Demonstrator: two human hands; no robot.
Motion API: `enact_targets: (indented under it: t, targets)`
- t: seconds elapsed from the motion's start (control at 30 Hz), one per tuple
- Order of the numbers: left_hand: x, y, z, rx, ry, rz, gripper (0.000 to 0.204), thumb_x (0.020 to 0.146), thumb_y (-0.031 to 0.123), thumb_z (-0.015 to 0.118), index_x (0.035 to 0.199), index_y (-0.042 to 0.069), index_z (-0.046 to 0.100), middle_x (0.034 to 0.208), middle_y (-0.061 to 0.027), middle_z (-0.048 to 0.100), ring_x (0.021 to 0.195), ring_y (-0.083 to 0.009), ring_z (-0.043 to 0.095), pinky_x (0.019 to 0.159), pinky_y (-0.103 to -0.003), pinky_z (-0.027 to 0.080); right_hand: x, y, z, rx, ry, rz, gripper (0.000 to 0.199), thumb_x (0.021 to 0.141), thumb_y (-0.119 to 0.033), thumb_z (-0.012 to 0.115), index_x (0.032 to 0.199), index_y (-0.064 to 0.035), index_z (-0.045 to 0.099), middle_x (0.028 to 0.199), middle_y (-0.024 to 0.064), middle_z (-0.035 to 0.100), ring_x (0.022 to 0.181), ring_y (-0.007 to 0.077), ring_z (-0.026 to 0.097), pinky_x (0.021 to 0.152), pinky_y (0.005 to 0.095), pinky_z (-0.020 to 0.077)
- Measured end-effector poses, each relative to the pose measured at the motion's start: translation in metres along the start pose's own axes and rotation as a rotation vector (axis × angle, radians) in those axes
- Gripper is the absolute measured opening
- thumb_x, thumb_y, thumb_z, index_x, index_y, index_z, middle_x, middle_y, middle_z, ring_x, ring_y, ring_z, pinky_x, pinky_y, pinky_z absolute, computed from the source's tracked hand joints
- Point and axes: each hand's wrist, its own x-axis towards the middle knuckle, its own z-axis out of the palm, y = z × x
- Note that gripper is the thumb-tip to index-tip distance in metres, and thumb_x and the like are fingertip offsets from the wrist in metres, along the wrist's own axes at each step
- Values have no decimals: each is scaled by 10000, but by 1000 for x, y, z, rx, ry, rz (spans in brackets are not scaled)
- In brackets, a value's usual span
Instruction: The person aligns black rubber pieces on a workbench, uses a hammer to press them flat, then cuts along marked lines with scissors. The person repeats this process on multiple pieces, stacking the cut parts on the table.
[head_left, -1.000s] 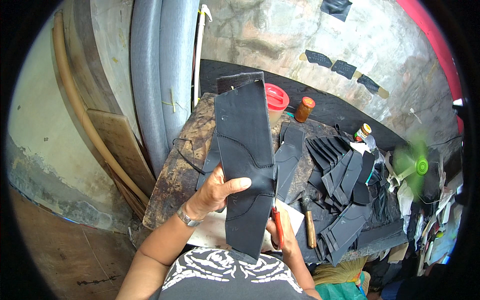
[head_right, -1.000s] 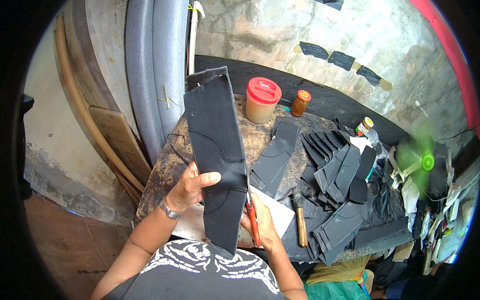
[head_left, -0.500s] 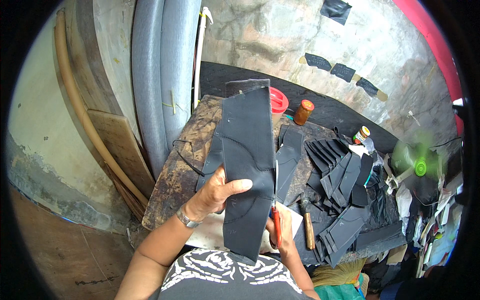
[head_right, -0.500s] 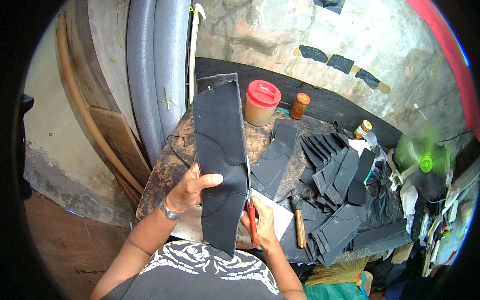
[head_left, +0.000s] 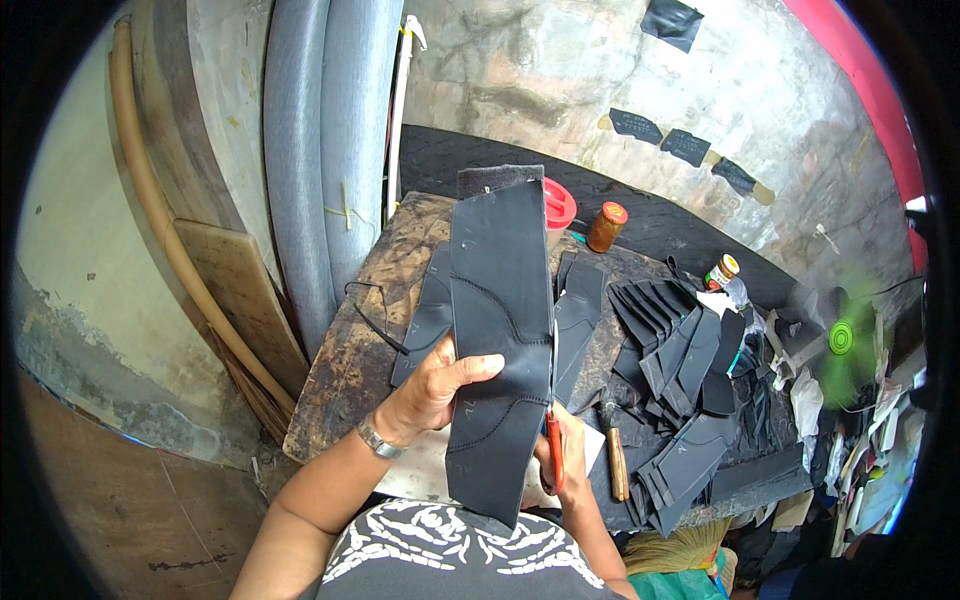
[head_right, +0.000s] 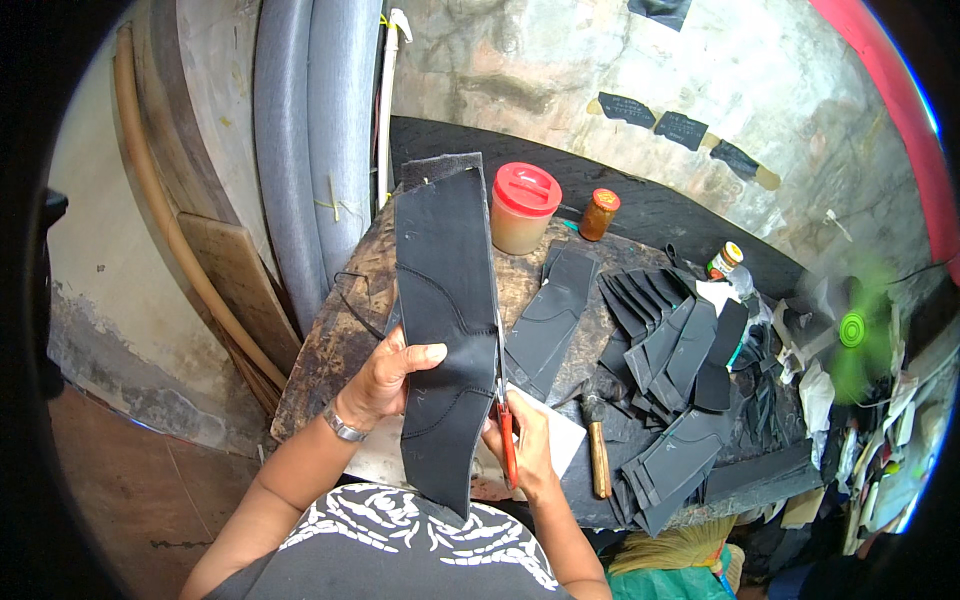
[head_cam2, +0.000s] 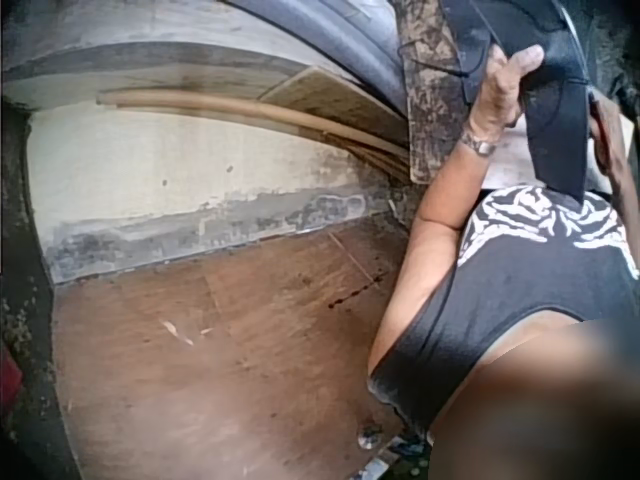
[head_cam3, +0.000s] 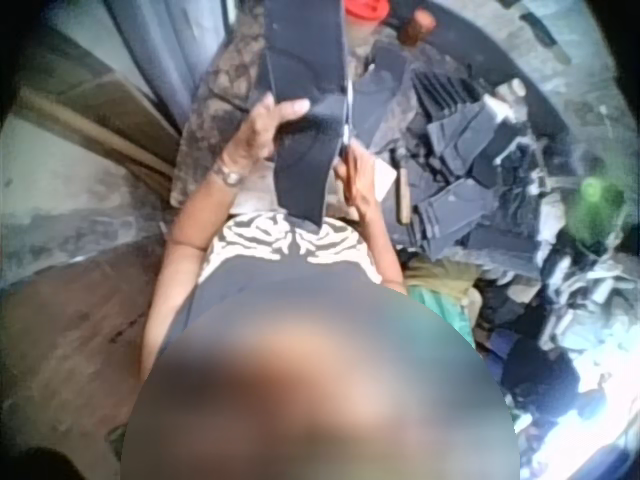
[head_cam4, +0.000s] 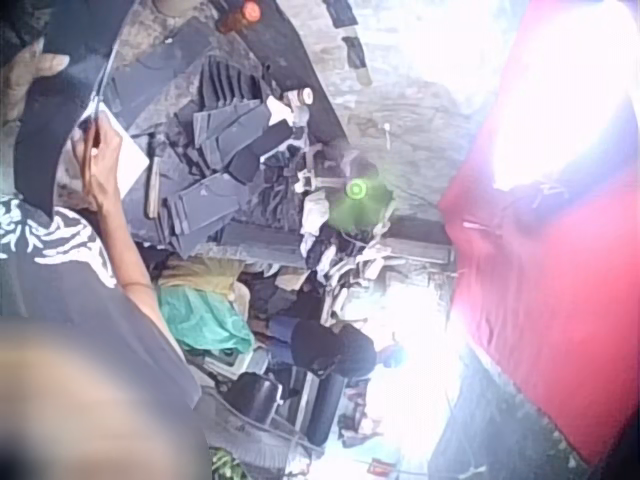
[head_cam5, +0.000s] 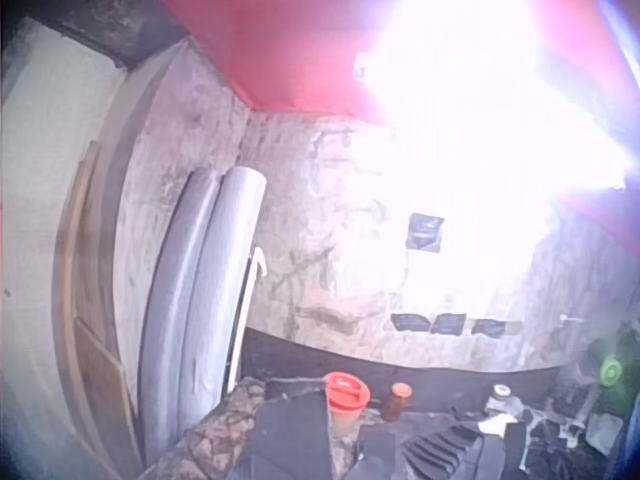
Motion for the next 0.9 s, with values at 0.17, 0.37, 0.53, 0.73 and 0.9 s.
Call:
enact_targets:
  t: [0.17, 0.37, 0.53, 0.73, 0.9]
  targets:
    - [2, -1, -1, -58, -28, 23, 442, 922, 64, 621, 1335, 30, 468, 1171, -87, 626, 1053, -183, 653, 916, -344, 558, 10, 1, -2, -70, -29, -70, 310, 825, -174, 679, 1055, -10, 553, 783, 83, 559, 694, 175, 504, 689, 316, 459]
    - [-2, -4, 4, 21, 54, 75, 316, 921, 53, 584, 1226, -30, 560, 1072, -117, 682, 979, -198, 685, 874, -359, 581, 12, -1, -1, -33, -44, -86, 349, 838, -196, 677, 1111, -15, 559, 902, 165, 653, 819, 254, 638, 767, 366, 496]
    - [-1, -5, 8, 2, -18, 12, 513, 935, 62, 612, 1395, 50, 386, 1212, -86, 597, 1077, -164, 635, 917, -329, 557, 15, -1, -3, -106, 3, -95, 354, 840, -202, 678, 1115, -16, 554, 879, 173, 664, 802, 269, 656, 763, 376, 502]
    - [0, -8, 7, -25, -36, -6, 536, 941, 64, 608, 1421, 73, 371, 1238, -82, 590, 1090, -158, 631, 921, -333, 557, 17, -2, -4, -172, 19, -107, 339, 844, -185, 678, 1114, -22, 554, 879, 183, 669, 794, 282, 659, 763, 382, 504]
    - [-1, -12, 5, -37, -27, 6, 525, 946, 52, 597, 1423, 93, 380, 1235, -73, 595, 1083, -147, 633, 916, -331, 559, 20, -3, -2, -84, 14, -163, 337, 844, -152, 668, 1133, -16, 561, 907, 185, 684, 840, 281, 671, 789, 383, 506]
